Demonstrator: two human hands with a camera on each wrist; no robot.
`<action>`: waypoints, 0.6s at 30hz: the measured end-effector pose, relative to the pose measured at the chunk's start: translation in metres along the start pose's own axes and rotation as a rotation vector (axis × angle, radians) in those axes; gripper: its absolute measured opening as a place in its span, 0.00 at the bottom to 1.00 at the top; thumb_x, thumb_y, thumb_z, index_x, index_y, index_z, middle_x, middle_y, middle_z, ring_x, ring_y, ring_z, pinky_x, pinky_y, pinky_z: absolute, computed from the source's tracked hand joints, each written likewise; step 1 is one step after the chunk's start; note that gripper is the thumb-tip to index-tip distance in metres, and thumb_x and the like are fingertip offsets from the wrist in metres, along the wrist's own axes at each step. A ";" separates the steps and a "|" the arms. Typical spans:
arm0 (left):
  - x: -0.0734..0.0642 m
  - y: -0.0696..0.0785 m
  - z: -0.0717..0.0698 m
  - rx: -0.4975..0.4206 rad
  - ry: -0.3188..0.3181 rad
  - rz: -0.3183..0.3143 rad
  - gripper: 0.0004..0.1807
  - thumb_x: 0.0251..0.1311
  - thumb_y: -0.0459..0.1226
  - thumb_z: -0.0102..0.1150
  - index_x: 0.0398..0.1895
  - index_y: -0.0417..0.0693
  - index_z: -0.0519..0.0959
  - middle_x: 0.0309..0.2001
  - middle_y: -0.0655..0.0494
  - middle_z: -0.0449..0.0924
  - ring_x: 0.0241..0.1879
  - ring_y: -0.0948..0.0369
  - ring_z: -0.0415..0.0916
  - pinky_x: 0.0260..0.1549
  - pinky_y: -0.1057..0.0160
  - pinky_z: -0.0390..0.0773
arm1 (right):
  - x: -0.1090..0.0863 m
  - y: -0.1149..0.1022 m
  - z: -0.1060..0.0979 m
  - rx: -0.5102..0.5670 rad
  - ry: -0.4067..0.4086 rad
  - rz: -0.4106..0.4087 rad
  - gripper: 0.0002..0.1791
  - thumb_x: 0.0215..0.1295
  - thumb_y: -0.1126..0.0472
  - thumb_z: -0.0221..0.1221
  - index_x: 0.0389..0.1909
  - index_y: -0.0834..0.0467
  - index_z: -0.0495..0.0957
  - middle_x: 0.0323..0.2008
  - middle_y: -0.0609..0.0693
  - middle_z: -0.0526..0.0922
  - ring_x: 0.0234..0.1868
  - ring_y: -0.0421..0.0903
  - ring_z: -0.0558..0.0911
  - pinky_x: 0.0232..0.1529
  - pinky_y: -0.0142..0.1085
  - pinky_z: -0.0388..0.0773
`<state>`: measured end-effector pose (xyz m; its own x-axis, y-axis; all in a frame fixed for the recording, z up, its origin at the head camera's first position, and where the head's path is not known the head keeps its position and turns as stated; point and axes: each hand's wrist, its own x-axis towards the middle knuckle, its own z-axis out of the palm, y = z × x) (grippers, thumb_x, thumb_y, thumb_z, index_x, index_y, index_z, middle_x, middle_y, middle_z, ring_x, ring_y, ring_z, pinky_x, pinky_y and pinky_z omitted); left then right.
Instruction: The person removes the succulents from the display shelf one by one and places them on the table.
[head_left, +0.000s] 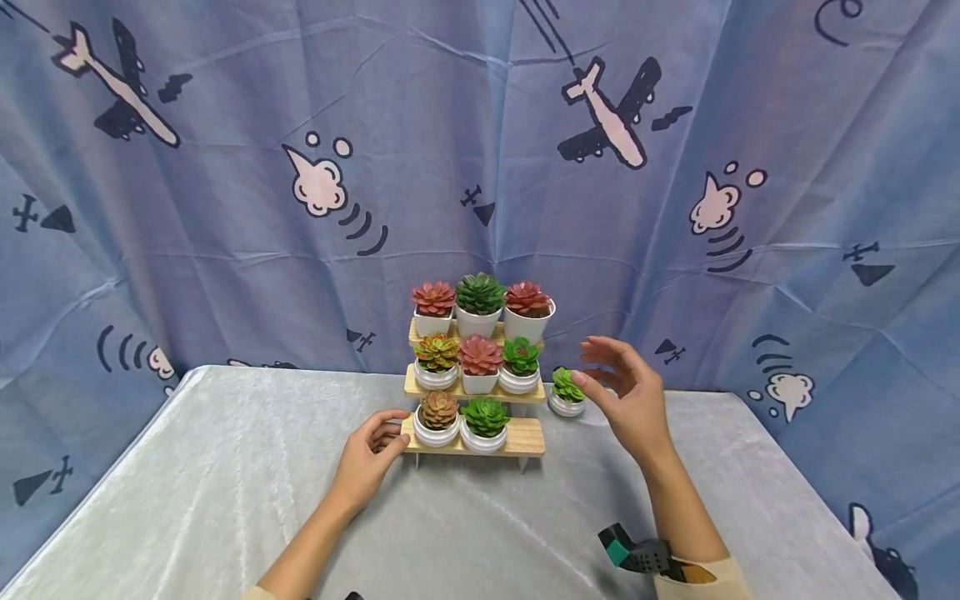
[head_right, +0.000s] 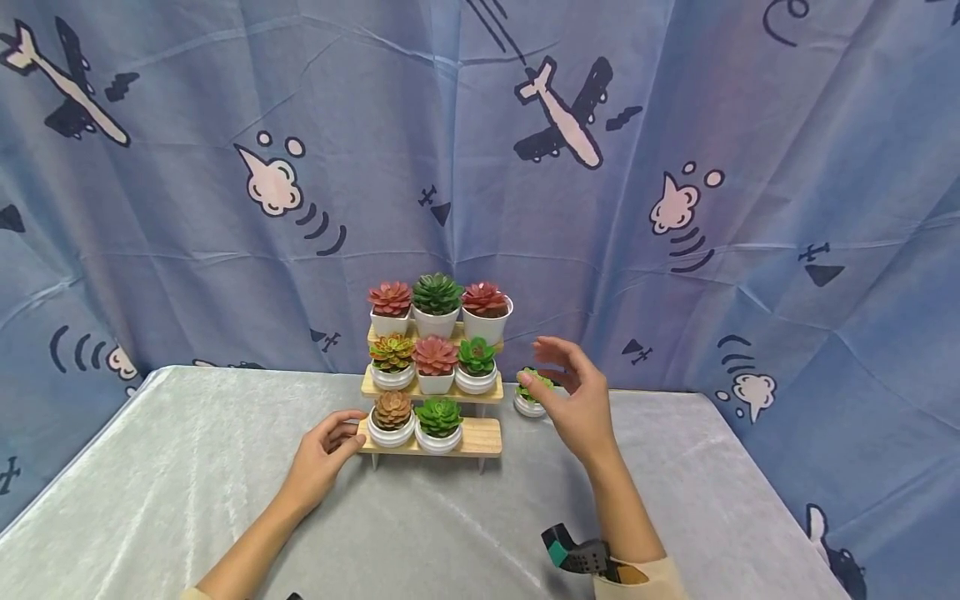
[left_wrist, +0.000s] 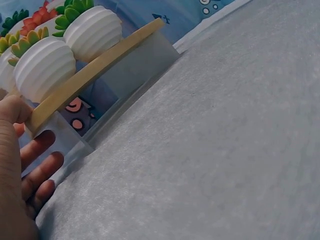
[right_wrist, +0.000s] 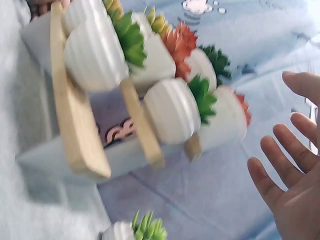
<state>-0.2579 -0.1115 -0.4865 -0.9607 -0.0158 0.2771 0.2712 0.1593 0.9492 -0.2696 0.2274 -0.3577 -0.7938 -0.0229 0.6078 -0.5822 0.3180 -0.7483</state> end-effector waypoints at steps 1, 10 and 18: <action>0.000 0.000 0.000 -0.002 0.000 -0.001 0.16 0.63 0.30 0.63 0.54 0.42 0.81 0.40 0.43 0.87 0.35 0.71 0.79 0.39 0.72 0.78 | -0.001 -0.003 0.001 0.010 -0.018 -0.013 0.26 0.59 0.75 0.66 0.60 0.66 0.76 0.51 0.41 0.83 0.50 0.36 0.83 0.52 0.28 0.80; 0.000 0.001 -0.001 0.000 0.002 -0.018 0.16 0.63 0.30 0.63 0.54 0.42 0.81 0.39 0.43 0.87 0.35 0.71 0.79 0.38 0.72 0.77 | -0.010 -0.007 0.024 0.060 -0.204 -0.054 0.28 0.59 0.75 0.67 0.61 0.65 0.75 0.55 0.59 0.82 0.55 0.37 0.82 0.53 0.30 0.80; 0.000 0.001 -0.001 0.003 -0.005 -0.017 0.16 0.63 0.30 0.63 0.55 0.41 0.81 0.39 0.43 0.87 0.35 0.71 0.79 0.38 0.72 0.77 | -0.025 0.004 0.056 0.105 -0.214 -0.086 0.24 0.55 0.74 0.69 0.55 0.64 0.79 0.51 0.65 0.82 0.51 0.44 0.83 0.52 0.36 0.82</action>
<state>-0.2578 -0.1121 -0.4854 -0.9655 -0.0140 0.2599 0.2543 0.1619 0.9535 -0.2621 0.1761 -0.3907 -0.7529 -0.2491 0.6091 -0.6558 0.2064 -0.7262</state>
